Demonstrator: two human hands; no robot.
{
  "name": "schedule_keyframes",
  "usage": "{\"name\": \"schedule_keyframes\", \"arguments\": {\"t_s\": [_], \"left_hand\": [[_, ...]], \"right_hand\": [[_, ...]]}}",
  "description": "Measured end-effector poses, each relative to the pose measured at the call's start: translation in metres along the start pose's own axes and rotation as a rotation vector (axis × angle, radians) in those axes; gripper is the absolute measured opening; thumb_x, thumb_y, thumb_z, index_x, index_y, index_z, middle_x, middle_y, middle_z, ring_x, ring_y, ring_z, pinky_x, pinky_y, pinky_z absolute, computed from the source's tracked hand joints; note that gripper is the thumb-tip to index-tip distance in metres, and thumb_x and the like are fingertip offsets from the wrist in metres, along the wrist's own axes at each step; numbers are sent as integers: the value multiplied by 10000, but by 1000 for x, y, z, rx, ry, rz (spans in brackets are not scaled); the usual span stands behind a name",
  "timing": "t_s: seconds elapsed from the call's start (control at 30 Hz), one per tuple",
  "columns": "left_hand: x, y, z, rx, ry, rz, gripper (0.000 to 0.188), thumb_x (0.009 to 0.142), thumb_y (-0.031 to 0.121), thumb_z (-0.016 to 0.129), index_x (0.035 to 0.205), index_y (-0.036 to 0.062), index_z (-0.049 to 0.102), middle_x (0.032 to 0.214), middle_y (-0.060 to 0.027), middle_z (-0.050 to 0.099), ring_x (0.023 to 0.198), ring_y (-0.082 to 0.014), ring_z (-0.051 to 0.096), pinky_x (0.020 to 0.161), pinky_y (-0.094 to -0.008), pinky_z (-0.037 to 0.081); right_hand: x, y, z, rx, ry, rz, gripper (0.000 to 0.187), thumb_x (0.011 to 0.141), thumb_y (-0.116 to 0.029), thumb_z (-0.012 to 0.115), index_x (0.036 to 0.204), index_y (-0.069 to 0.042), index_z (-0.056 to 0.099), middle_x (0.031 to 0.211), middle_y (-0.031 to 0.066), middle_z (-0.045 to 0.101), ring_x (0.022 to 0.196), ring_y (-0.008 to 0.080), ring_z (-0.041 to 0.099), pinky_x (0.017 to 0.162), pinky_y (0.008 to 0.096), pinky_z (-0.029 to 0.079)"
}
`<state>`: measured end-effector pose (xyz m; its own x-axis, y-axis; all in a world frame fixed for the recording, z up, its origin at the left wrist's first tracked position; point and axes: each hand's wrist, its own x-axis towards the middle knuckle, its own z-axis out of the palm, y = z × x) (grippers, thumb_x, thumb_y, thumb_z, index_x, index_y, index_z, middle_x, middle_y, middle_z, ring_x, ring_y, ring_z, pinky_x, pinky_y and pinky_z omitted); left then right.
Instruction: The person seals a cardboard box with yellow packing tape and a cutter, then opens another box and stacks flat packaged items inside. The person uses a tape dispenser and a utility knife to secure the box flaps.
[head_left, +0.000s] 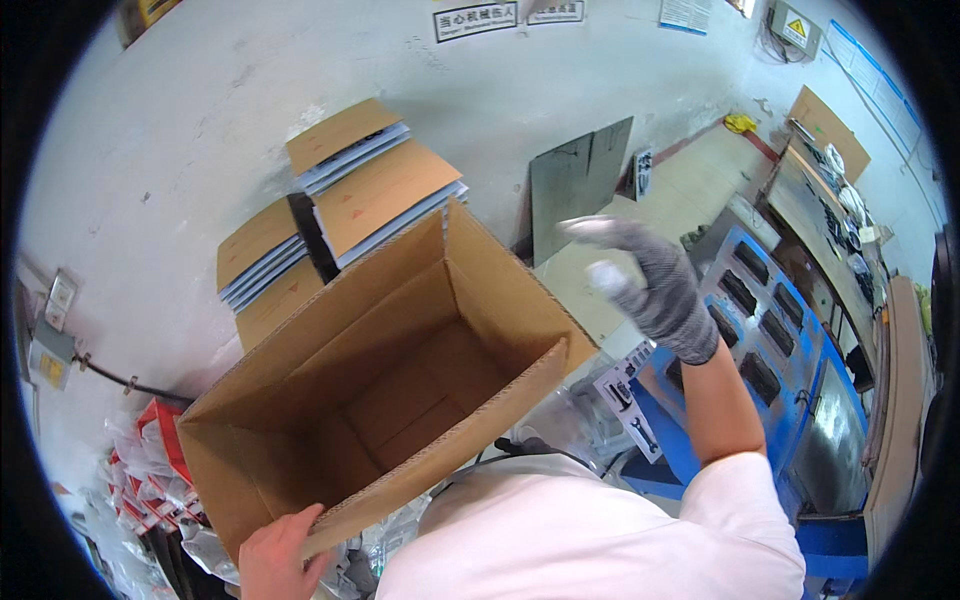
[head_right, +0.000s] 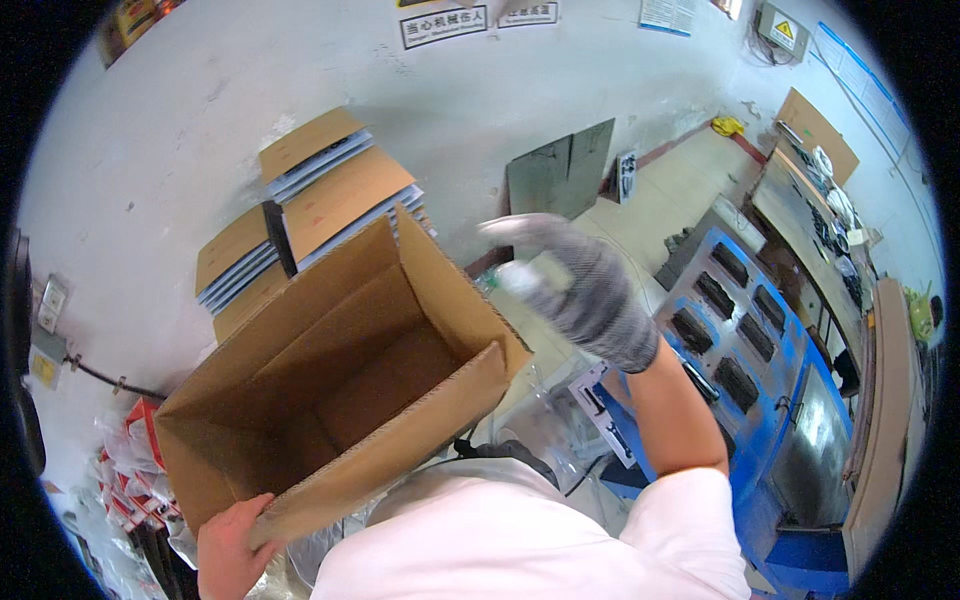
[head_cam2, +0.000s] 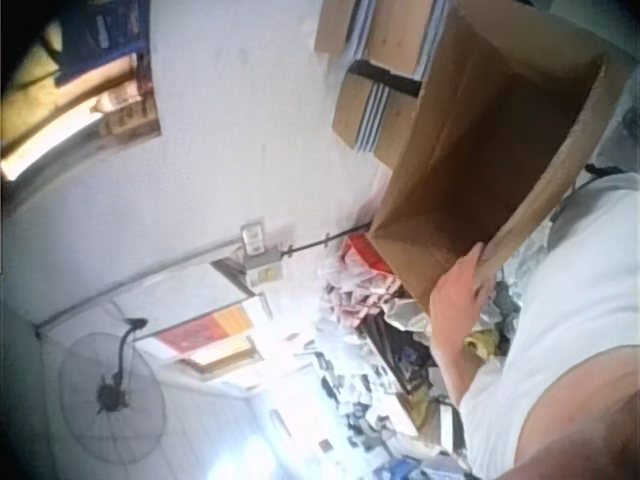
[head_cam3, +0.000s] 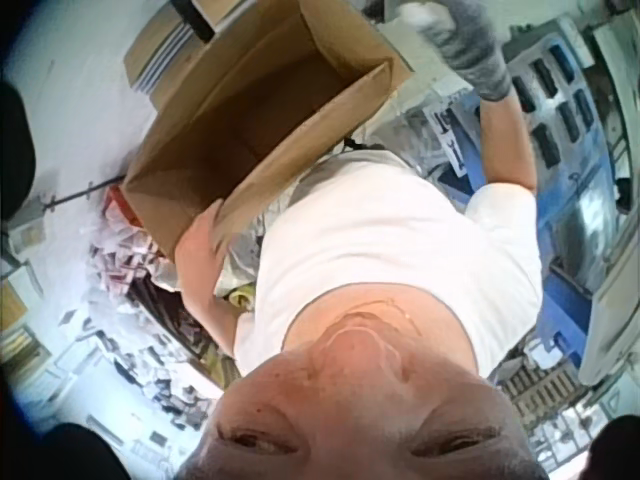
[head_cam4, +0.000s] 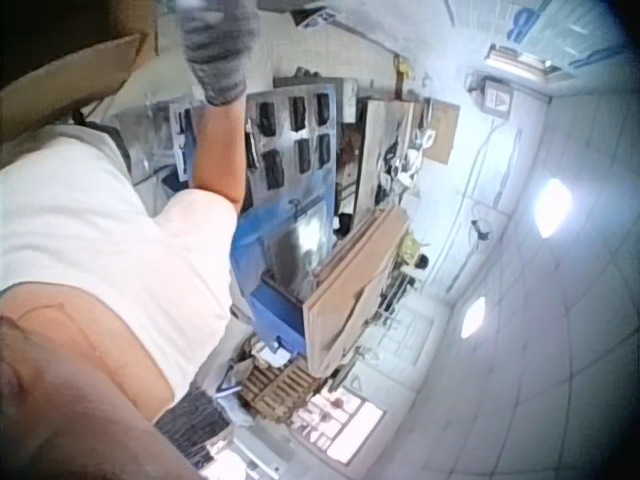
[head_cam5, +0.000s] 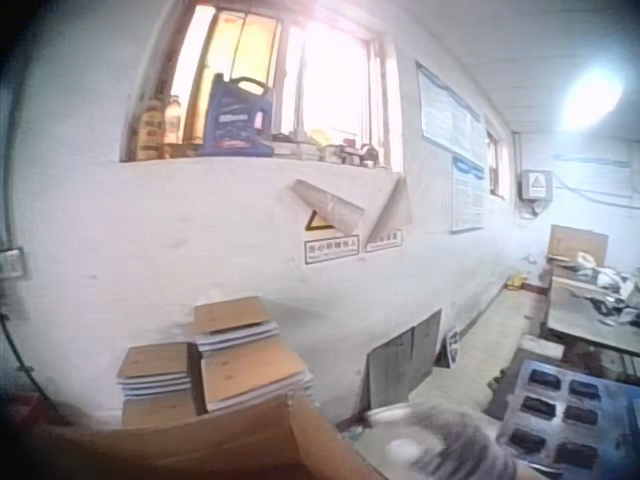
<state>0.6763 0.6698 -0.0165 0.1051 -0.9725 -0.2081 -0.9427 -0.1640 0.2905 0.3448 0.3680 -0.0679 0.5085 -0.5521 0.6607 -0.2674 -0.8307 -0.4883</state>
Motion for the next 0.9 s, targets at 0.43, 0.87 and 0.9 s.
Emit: {"name": "schedule_keyframes", "arguments": {"t_s": [0.43,0.87,0.9], "left_hand": [[17,4,-39,-113,-289,-191,499,888,325,583,1302,53,521,1318,-80,543,1197,-257,520,1042,-400,390],[374,-81,-17,-943,-348,-695,974,846,783,332,1472,39,269,1506,-195,286,1352,-377,327,1065,-545,304],[379,-81,-9,-1010,-417,-627,972,845,789,318,1467,43,283,1491,-190,314,1319,-386,364,1045,-542,329]], "right_hand": [[161,109,112,-143,-434,483,680,895,-456,594,1393,-37,400,1327,230,510,1222,298,511,1034,385,393],[206,200,194,375,-604,1104,681,856,-579,592,1275,-45,539,1134,145,615,910,206,629,713,344,552],[201,199,192,406,-602,1167,640,858,-559,609,1251,-56,556,1100,121,635,879,186,643,691,325,564]]}}
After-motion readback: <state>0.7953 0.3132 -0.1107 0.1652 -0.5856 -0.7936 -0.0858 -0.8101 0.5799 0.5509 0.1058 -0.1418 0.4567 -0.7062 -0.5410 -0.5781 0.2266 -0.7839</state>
